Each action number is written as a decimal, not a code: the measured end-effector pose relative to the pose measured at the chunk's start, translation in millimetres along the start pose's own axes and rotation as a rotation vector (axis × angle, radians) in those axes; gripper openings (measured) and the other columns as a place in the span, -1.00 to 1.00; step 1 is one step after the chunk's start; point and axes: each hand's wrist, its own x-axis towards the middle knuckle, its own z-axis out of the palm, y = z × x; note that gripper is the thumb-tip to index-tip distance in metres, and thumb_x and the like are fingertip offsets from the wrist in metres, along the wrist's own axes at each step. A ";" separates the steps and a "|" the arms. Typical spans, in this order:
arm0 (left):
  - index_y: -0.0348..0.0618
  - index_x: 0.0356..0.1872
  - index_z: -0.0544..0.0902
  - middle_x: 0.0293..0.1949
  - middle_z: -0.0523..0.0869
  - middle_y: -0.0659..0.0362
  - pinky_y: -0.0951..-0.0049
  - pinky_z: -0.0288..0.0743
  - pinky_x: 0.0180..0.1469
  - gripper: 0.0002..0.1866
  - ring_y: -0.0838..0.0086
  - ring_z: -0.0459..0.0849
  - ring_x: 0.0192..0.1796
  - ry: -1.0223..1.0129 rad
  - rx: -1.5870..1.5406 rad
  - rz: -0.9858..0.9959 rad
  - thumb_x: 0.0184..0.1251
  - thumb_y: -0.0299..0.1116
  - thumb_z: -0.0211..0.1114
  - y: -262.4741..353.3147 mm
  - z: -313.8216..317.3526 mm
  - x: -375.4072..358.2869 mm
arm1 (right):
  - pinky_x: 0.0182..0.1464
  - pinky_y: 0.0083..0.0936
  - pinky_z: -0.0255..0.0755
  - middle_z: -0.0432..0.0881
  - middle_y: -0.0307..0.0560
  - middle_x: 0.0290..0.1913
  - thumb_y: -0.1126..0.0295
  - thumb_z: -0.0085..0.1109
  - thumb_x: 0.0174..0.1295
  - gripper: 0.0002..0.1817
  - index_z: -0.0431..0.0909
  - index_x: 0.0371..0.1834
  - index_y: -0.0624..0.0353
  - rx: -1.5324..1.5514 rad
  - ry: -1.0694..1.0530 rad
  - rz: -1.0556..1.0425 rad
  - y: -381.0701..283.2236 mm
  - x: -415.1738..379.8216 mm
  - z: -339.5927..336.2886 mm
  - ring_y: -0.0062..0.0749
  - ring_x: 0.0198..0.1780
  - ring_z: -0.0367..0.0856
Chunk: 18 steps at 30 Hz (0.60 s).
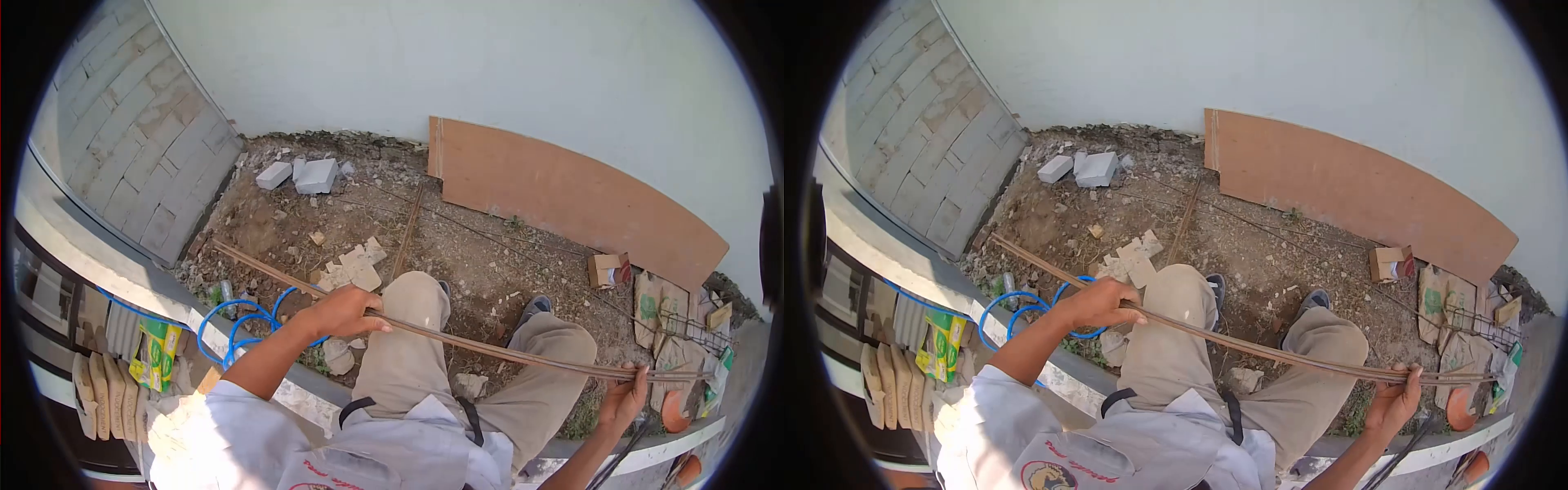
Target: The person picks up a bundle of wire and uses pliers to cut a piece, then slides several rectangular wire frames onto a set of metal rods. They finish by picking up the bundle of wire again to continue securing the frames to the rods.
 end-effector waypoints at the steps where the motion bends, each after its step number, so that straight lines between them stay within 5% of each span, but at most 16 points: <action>1: -0.25 -0.21 0.80 -0.42 0.76 -0.08 0.06 0.57 -0.17 -0.49 -0.02 0.76 -0.28 -0.021 -0.006 -0.027 0.29 0.11 0.53 -4.0 7.8 -8.4 | -0.15 -0.22 0.80 0.75 -0.03 -0.17 0.19 0.17 0.61 -0.79 0.58 0.04 0.09 -0.026 -0.037 0.025 2.1 3.0 -5.3 -0.29 -0.20 0.77; 6: -0.21 -0.18 0.80 -0.41 0.76 -0.14 -0.04 0.55 -0.15 -0.46 -0.11 0.77 -0.23 -0.102 -0.047 -0.200 0.34 0.18 0.47 -8.4 25.6 -60.6 | -0.16 -0.22 0.88 0.76 0.02 -0.14 0.22 0.12 0.63 -0.78 0.57 0.06 0.12 -0.123 -0.160 0.159 28.7 24.0 11.8 -0.29 -0.20 0.81; 11: -0.27 -0.30 0.77 -0.43 0.72 -0.14 0.05 0.54 -0.20 -0.49 -0.10 0.67 -0.33 -0.079 -0.097 -0.348 0.30 0.10 0.53 -41.2 54.7 -128.1 | -0.23 -0.18 0.85 0.75 0.04 -0.17 0.22 0.17 0.60 -0.75 0.52 0.12 0.15 -0.138 -0.268 0.304 80.6 24.9 98.6 -0.17 -0.18 0.82; 18: -0.30 -0.38 0.70 -0.56 0.61 0.03 0.22 0.45 -0.34 -0.57 0.34 0.54 -0.47 0.303 -0.234 -0.573 0.27 -0.07 0.60 -113.0 79.0 -180.7 | -0.09 -0.12 0.87 0.77 0.13 -0.11 0.34 0.10 0.62 -0.83 0.47 0.08 0.20 -0.163 -0.519 0.495 156.0 25.4 212.8 -0.07 -0.11 0.85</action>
